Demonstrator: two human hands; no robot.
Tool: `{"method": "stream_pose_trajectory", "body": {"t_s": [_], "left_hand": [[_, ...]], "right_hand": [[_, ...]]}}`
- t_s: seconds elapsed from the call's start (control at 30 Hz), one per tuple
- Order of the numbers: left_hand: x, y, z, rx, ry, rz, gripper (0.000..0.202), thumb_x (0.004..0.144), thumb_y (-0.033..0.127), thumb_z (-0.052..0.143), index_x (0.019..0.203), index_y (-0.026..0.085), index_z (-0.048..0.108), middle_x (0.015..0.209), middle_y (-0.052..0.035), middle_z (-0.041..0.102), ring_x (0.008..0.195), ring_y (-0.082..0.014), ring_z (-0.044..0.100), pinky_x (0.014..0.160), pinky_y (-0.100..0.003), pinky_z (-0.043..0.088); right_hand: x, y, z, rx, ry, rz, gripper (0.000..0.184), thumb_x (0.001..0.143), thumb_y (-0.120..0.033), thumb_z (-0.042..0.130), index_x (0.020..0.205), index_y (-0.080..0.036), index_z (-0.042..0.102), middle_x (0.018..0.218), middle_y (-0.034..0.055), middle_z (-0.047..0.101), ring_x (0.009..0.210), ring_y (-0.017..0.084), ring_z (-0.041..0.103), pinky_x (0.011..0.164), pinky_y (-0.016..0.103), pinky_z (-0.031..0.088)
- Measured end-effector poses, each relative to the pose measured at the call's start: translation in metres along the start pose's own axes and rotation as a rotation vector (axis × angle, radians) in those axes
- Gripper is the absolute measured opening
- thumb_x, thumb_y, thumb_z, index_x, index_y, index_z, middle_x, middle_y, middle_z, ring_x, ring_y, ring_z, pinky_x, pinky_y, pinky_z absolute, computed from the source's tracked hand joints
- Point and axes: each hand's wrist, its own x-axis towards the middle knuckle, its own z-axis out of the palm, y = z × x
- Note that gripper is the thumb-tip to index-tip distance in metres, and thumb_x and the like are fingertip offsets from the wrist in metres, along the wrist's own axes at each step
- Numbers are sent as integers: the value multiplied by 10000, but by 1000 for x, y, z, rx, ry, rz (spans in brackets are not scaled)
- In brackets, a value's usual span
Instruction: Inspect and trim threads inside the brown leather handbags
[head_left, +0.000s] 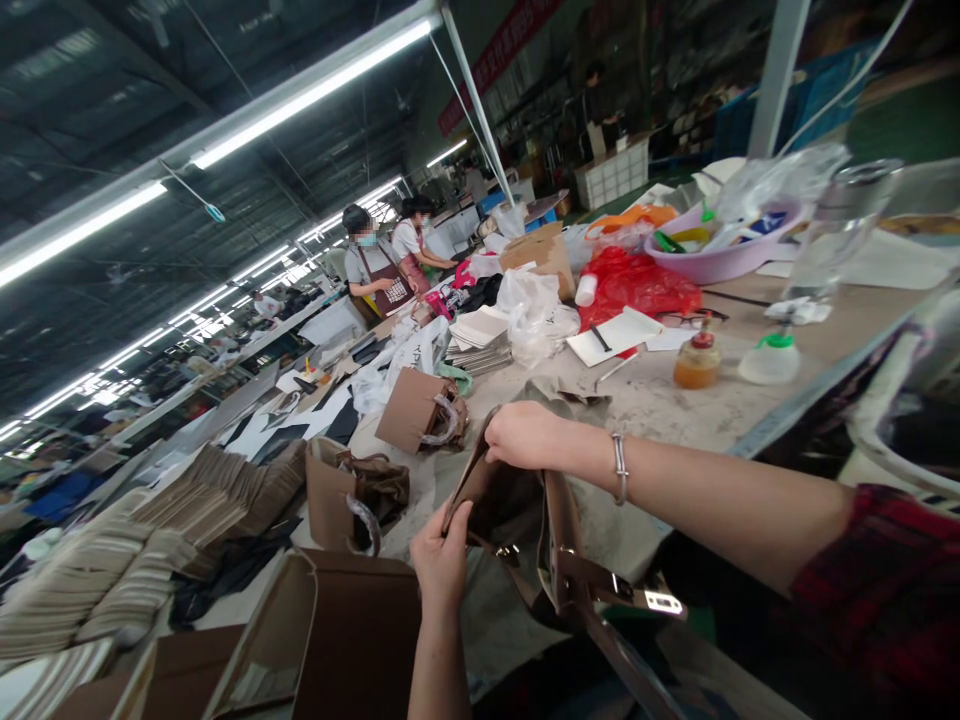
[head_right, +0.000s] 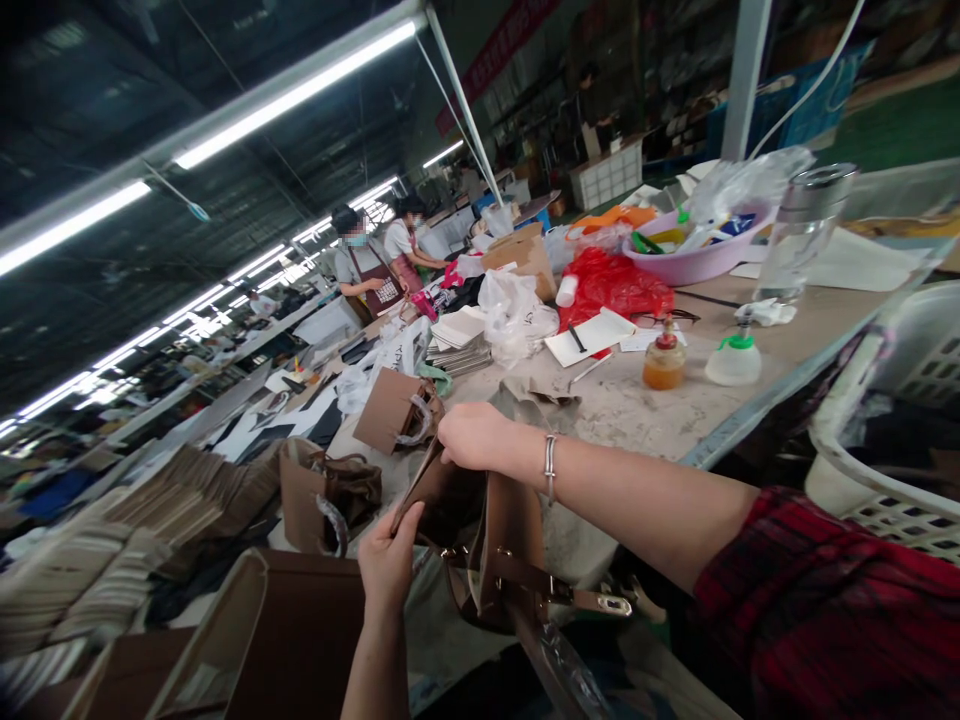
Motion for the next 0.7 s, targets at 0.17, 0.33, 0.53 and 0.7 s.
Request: {"method": "stream_pose_trajectory", "body": {"t_s": [0.17,0.33,0.53,0.7], "left_hand": [[2,3,2,-20,12,-1,329,764,396,629,975,160,717,957,-56,714,926,-245,648,854,-321,508],[2,3,3,-13,35,19,329,765,388,629,980,154,715,966,-63,712,925,-248,647,860,-334,504],[4,1,4,-63,32,-36,337,746,387,645,972,148,717,958,-65,713,938,-248,644,873,-330,505],[6,1,5,-78,47,-51,361,717,390,663,971,139,717,948,-73,714,924,-250,646,868,-331,506]], "right_hand": [[2,0,-1,11,-13,43,257,796,-367,583,770,-155,727,753,95,692,759,216,638,641,233,452],[5,-1,0,25,-16,63,268,801,-370,581,760,-149,725,750,99,689,766,218,639,652,234,454],[6,-2,-1,15,-15,53,257,799,-363,584,773,-151,726,752,93,694,705,201,635,605,226,445],[8,-5,-1,12,-28,79,249,815,-349,588,766,-149,729,759,88,696,708,187,632,603,215,439]]}}
